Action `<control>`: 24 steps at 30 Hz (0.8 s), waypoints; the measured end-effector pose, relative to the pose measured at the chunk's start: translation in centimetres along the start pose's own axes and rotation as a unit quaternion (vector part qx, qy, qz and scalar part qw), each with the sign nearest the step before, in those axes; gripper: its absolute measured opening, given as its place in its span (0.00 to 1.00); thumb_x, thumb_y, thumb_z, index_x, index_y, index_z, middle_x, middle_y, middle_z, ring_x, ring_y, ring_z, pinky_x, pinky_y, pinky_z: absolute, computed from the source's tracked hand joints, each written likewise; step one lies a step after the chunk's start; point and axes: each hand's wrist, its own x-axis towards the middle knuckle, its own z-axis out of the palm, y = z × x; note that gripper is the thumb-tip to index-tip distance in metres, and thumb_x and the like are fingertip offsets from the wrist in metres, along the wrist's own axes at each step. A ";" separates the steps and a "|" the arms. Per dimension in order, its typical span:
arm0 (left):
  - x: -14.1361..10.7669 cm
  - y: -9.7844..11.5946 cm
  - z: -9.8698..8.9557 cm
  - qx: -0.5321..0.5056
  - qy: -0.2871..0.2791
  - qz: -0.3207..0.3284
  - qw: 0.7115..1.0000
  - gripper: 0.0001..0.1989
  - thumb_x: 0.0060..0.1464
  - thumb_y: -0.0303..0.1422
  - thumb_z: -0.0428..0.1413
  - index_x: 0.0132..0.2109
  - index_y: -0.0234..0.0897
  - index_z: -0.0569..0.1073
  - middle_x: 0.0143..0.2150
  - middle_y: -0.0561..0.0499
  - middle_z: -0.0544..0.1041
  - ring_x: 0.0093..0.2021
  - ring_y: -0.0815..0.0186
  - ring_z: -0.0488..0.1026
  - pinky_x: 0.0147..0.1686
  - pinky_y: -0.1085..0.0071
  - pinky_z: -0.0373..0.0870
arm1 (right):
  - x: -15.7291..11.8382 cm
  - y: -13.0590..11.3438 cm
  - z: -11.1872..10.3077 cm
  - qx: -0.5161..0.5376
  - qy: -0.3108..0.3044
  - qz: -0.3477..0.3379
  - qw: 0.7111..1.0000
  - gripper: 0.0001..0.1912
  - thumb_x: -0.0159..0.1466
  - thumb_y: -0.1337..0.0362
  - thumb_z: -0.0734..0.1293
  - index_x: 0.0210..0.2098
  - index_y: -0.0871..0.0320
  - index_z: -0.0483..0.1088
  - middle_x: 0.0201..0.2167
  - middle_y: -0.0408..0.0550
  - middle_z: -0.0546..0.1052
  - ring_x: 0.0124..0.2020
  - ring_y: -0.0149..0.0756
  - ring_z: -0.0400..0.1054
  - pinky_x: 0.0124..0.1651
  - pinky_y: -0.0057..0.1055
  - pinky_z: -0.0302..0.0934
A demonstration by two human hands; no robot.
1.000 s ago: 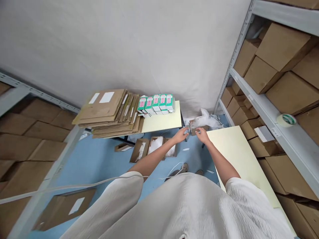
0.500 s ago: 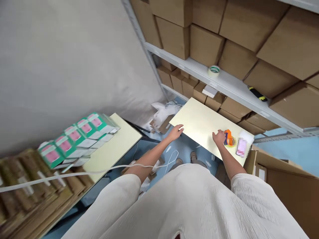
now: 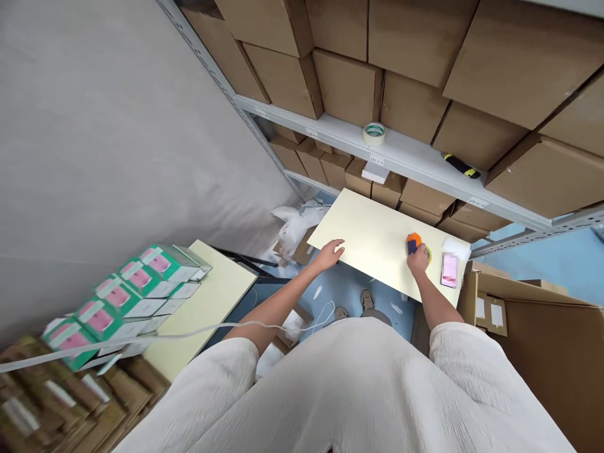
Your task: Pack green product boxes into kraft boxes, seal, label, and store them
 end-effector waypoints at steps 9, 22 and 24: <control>2.7 2.6 -1.4 -0.016 0.066 0.044 0.997 0.21 0.70 0.35 0.53 0.66 0.36 0.75 0.67 0.40 0.78 0.67 0.53 0.75 0.71 0.54 0.69 | 3.9 -16.4 -12.7 -0.006 0.140 -0.434 0.890 0.23 0.68 0.62 0.63 0.62 0.59 0.64 0.58 0.65 0.75 0.56 0.56 0.71 0.60 0.53 0.66; 1.2 1.1 -3.7 -0.012 0.115 -0.001 0.993 0.20 0.69 0.34 0.53 0.64 0.36 0.76 0.67 0.39 0.79 0.69 0.53 0.74 0.72 0.54 0.69 | 17.0 -28.3 -16.4 -0.089 0.166 -0.435 0.880 0.14 0.73 0.68 0.62 0.54 0.67 0.72 0.49 0.65 0.77 0.49 0.45 0.65 0.54 0.43 0.57; 1.0 1.0 -4.1 -0.016 0.123 -0.008 0.992 0.20 0.69 0.34 0.53 0.63 0.37 0.77 0.66 0.40 0.79 0.68 0.52 0.75 0.71 0.54 0.70 | 17.4 -28.5 -16.1 -0.088 0.164 -0.422 0.887 0.14 0.74 0.69 0.61 0.54 0.68 0.72 0.48 0.66 0.77 0.49 0.44 0.64 0.54 0.43 0.55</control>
